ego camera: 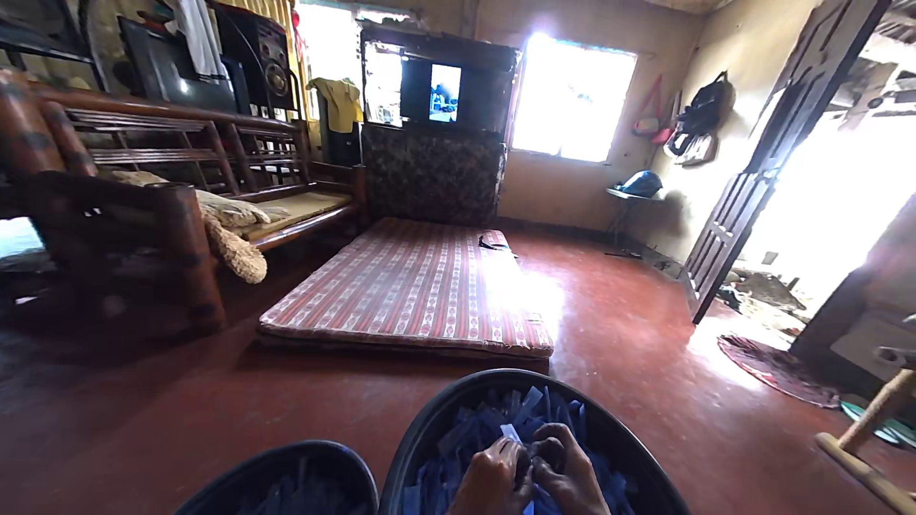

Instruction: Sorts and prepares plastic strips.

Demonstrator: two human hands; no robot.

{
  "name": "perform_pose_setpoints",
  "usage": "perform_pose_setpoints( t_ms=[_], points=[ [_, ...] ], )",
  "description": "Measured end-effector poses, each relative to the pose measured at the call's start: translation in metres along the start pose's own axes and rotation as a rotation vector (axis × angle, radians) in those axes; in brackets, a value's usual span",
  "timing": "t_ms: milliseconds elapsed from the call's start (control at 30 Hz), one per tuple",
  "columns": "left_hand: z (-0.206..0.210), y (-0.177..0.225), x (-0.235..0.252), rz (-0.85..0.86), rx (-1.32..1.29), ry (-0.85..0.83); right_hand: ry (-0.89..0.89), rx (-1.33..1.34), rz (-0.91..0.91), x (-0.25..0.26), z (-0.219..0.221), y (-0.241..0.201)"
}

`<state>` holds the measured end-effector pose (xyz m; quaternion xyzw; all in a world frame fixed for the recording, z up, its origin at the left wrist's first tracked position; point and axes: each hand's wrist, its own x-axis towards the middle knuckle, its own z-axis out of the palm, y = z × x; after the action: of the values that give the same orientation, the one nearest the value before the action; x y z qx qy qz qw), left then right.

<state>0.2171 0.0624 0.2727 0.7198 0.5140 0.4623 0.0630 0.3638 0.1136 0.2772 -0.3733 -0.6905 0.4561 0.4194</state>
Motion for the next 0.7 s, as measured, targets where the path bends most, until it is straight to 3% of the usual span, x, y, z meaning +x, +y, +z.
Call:
perform_pose_setpoints(
  t_ms=[100, 233, 500, 700],
  points=[
    [-0.002, 0.001, 0.001, 0.004, -0.081, 0.057, 0.020, 0.167, 0.053, 0.001, 0.000, 0.000],
    [-0.001, 0.000, 0.003, -0.069, -0.144, 0.104, 0.031, 0.085, -0.019, -0.001, -0.001, 0.002],
    [-0.003, 0.001, 0.002, -0.142, -0.145, -0.031, 0.056, -0.009, -0.043, -0.001, -0.001, 0.009],
    [-0.011, -0.007, 0.008, -0.431, -0.548, -0.069, 0.124, 0.011, -0.154, 0.000, -0.003, 0.011]
  ],
)
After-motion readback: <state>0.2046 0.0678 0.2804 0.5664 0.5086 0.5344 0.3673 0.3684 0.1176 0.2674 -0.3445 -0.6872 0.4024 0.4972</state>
